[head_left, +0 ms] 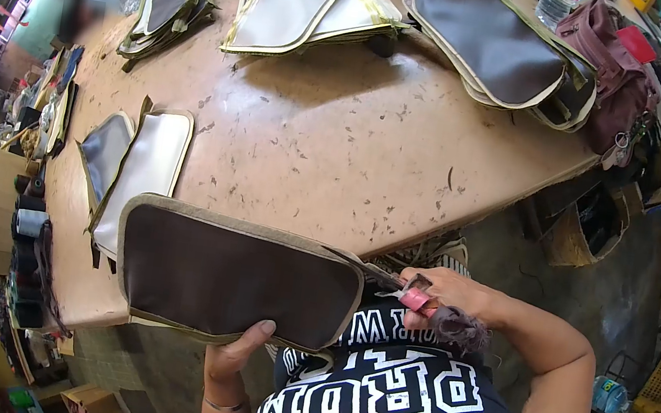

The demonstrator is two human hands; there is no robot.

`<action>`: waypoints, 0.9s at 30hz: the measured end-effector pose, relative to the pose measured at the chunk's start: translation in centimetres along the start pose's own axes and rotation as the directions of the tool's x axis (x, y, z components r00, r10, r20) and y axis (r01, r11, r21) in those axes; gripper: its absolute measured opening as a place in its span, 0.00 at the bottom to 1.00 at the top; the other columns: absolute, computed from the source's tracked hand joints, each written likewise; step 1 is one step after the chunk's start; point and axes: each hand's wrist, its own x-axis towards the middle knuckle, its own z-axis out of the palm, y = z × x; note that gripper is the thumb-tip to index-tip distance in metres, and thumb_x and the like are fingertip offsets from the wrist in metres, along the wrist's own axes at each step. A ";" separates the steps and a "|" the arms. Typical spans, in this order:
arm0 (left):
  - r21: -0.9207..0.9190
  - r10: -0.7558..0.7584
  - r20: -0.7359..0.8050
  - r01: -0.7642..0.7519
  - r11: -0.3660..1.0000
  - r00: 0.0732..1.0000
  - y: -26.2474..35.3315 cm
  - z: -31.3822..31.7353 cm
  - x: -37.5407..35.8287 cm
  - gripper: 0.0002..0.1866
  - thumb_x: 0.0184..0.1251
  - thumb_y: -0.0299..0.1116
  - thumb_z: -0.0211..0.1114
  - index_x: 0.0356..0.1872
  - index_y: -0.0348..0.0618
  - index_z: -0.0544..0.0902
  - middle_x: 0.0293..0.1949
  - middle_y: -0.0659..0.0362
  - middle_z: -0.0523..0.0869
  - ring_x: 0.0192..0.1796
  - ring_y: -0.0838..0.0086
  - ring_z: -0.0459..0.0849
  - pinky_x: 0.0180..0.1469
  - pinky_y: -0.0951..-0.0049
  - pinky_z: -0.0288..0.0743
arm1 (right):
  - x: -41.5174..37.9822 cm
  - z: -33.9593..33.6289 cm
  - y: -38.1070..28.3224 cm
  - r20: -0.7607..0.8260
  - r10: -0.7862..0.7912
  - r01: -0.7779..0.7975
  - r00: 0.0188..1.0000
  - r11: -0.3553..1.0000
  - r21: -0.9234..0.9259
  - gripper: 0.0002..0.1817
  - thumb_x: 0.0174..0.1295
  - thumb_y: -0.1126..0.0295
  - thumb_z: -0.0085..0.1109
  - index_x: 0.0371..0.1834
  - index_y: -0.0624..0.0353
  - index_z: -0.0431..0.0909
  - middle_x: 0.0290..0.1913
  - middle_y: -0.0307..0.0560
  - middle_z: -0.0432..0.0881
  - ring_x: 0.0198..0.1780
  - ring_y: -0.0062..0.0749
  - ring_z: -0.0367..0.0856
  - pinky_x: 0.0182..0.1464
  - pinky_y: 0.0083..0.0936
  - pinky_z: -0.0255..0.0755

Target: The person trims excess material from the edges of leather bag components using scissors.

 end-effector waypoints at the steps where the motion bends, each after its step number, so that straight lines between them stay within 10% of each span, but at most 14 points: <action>1: -0.027 -0.020 -0.005 0.020 0.999 1.000 0.1 0.1 0.0 0.17 0.44 0.19 0.59 0.40 0.31 0.73 0.38 0.55 0.76 0.40 0.71 0.74 0.45 0.74 0.68 | 0.0 0.0 -0.1 0.007 0.055 -0.056 0.998 0.998 0.042 0.17 0.50 0.58 0.55 0.27 0.64 0.69 0.25 0.53 0.76 0.28 0.42 0.75 0.32 0.26 0.67; 6: -0.056 -0.057 -0.018 0.056 0.997 0.998 -0.3 -0.4 0.1 0.16 0.45 0.19 0.59 0.40 0.31 0.73 0.38 0.55 0.76 0.40 0.71 0.74 0.44 0.74 0.68 | -0.2 -1.3 -1.1 0.087 0.168 -0.187 0.982 0.922 0.339 0.16 0.49 0.60 0.55 0.30 0.64 0.69 0.26 0.51 0.77 0.29 0.39 0.76 0.32 0.25 0.68; 15: 0.121 0.013 0.097 -0.025 0.992 0.995 0.1 0.0 0.6 0.16 0.44 0.17 0.60 0.39 0.32 0.74 0.37 0.56 0.77 0.39 0.72 0.75 0.43 0.75 0.69 | 0.2 -0.6 -0.6 0.068 0.157 -0.154 0.985 0.987 -0.040 0.17 0.50 0.60 0.54 0.34 0.64 0.68 0.27 0.52 0.77 0.32 0.39 0.77 0.34 0.26 0.68; 27: 0.111 -0.056 0.122 0.043 0.993 0.991 0.0 -0.1 0.9 0.16 0.45 0.19 0.61 0.39 0.32 0.74 0.37 0.55 0.77 0.38 0.72 0.75 0.42 0.75 0.69 | 0.2 -1.4 -0.8 0.113 0.135 -0.161 0.984 0.952 0.259 0.16 0.49 0.63 0.55 0.34 0.64 0.67 0.29 0.50 0.78 0.34 0.38 0.77 0.35 0.25 0.68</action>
